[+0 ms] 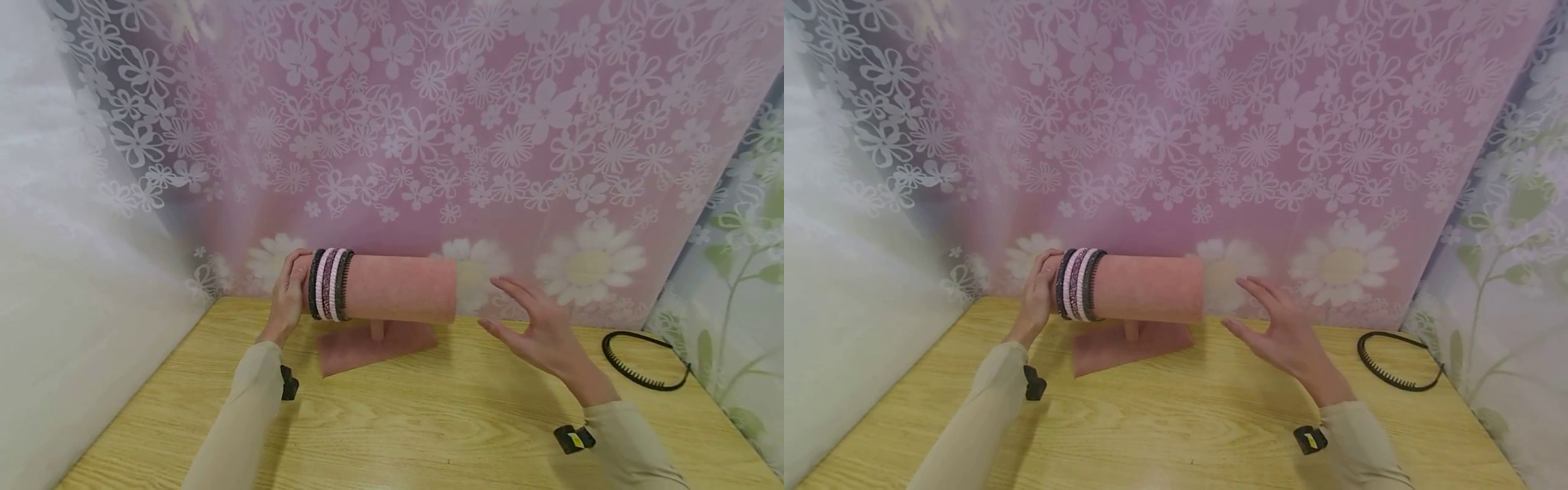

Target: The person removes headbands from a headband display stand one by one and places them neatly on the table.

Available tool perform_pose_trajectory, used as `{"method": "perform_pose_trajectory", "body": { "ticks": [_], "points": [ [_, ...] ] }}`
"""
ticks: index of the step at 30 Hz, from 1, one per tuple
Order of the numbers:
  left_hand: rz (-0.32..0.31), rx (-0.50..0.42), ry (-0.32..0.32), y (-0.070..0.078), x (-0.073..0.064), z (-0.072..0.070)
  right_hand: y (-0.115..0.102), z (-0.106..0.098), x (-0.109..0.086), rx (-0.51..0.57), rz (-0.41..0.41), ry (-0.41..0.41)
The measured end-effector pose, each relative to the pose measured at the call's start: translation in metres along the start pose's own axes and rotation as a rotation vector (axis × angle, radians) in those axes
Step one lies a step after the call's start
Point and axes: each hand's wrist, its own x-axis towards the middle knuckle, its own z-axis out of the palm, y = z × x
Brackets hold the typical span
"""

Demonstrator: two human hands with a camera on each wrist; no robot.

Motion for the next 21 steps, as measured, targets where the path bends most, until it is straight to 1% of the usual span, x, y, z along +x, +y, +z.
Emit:
{"method": "perform_pose_trajectory", "body": {
  "ticks": [6,10,13,15,17,21],
  "points": [
    [-0.018,0.021,-0.009,0.0,0.001,0.0,-0.007,0.005,0.008,-0.005,-0.015,0.005],
    [-0.028,0.011,-0.019,0.0,0.001,-0.001,-0.013,0.009,0.015,0.007,-0.018,-0.005],
    [-0.054,-0.009,-0.036,0.002,-0.001,-0.003,-0.019,0.012,0.019,0.037,-0.02,-0.025],
    [-0.077,-0.018,-0.044,0.007,-0.002,-0.005,-0.022,0.013,0.023,0.056,-0.024,-0.038],
    [-0.085,-0.023,-0.053,0.015,-0.005,-0.006,-0.025,0.015,0.026,0.073,-0.033,-0.046],
    [-0.067,0.0,-0.055,0.031,-0.01,-0.007,-0.028,0.018,0.032,0.083,-0.061,-0.036]
  ]
}}
